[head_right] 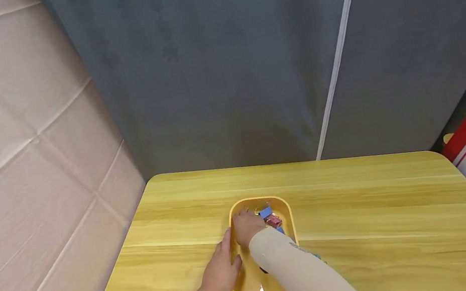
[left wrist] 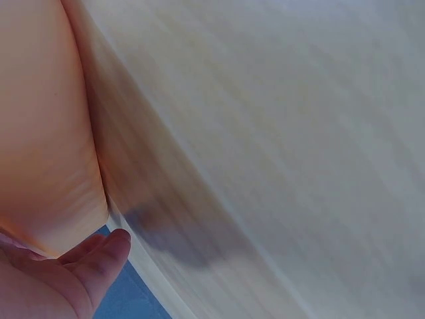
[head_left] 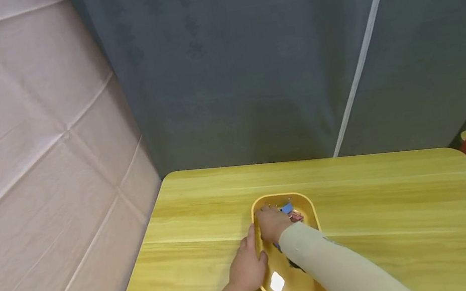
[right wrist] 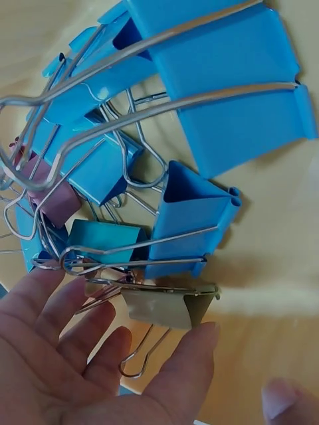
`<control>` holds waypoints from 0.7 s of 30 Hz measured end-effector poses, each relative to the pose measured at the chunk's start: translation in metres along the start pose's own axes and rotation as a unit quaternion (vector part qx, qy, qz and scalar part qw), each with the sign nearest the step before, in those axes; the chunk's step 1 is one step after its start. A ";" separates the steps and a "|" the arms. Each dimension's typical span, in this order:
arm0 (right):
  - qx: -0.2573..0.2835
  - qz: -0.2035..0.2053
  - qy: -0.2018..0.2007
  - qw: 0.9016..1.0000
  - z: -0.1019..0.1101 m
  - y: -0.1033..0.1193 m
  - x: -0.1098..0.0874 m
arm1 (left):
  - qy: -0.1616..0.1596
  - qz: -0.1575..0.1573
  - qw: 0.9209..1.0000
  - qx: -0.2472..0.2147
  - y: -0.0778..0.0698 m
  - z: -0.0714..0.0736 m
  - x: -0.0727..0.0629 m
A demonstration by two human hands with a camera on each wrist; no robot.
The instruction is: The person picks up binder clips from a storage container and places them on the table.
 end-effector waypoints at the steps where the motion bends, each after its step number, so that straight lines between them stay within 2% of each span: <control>1: -0.003 -0.001 0.002 1.000 -0.001 0.000 0.001 | 0.001 0.002 1.000 -0.001 0.000 0.000 0.000; 8: -0.014 -0.007 0.002 1.000 -0.007 -0.001 0.004 | 0.001 0.005 1.000 -0.002 0.001 -0.001 -0.001; 21: 0.011 -0.021 -0.015 1.000 -0.010 -0.013 0.005 | 0.010 0.004 1.000 -0.001 -0.001 -0.009 0.002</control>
Point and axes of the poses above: each hand's wrist, its own x-axis towards the middle knuckle, its own z-axis out of the back of the hand, y = z × x, the point moved 10 cm from there along x, towards the middle knuckle, and after that the axes turned 7 degrees about -x, right-handed, at the moved point
